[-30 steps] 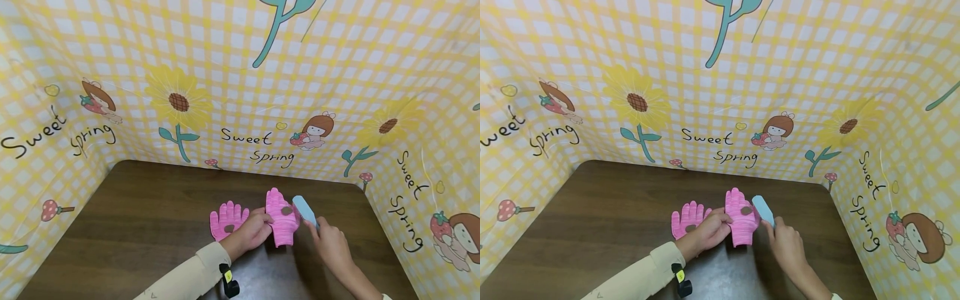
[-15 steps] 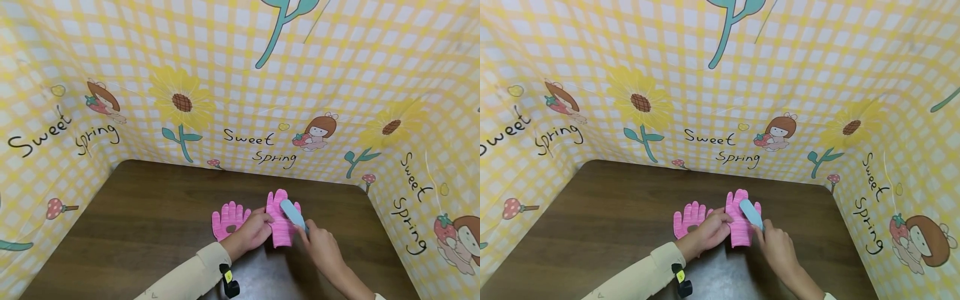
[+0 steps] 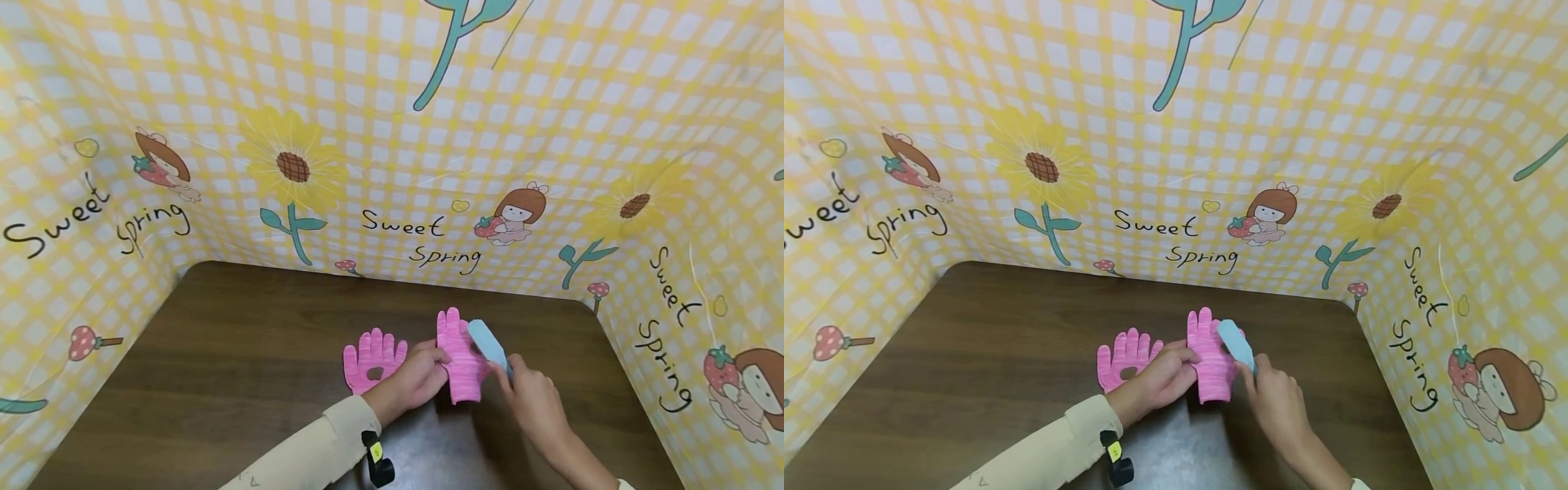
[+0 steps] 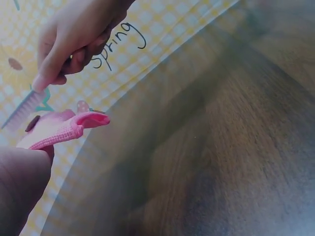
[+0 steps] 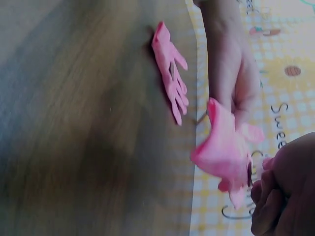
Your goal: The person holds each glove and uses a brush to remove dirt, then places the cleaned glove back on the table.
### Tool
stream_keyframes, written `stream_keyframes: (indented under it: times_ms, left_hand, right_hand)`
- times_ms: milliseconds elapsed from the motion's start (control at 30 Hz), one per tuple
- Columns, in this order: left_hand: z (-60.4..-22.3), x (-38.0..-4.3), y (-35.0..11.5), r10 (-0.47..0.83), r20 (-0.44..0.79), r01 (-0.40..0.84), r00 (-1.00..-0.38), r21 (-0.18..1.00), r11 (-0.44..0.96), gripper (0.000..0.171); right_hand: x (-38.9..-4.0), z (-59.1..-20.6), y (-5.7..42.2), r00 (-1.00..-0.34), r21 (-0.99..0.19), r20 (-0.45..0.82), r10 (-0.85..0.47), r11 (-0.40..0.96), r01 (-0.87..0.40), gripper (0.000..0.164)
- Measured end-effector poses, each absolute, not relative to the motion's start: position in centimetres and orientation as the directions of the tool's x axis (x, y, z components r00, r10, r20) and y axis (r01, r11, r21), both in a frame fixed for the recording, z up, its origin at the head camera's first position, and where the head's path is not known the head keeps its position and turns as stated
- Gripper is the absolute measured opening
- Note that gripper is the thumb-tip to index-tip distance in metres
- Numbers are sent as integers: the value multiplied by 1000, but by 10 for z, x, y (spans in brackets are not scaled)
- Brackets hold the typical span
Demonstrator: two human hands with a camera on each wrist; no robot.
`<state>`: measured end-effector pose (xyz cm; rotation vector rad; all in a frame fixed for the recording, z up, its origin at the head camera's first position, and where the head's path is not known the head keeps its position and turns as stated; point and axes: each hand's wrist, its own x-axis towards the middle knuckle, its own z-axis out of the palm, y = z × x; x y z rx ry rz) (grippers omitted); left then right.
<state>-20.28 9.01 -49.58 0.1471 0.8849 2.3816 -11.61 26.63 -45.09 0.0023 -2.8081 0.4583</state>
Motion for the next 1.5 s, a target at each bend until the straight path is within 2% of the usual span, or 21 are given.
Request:
stream_keyframes:
  times_ms: [200,500,833,1333,1500]
  left_hand:
    - [-493,-204,91,554,-91,-481,-828,624,-616,64]
    - [-497,-203,91,545,-96,-474,-833,632,-613,64]
    - [-501,-201,92,532,-117,-480,-838,621,-619,65]
    - [-503,-200,90,527,-119,-468,-842,647,-602,62]
    - [-504,-199,91,534,-119,-475,-837,644,-599,63]
  right_hand:
    - [-115,-458,258,-946,-278,323,8,957,-87,31]
    - [-112,-462,265,-930,-232,368,22,970,-69,32]
    - [-108,-468,273,-953,-288,290,93,957,5,33]
    - [-106,-473,292,-952,-325,246,183,941,97,36]
    - [-111,-465,283,-962,-372,218,166,925,75,34]
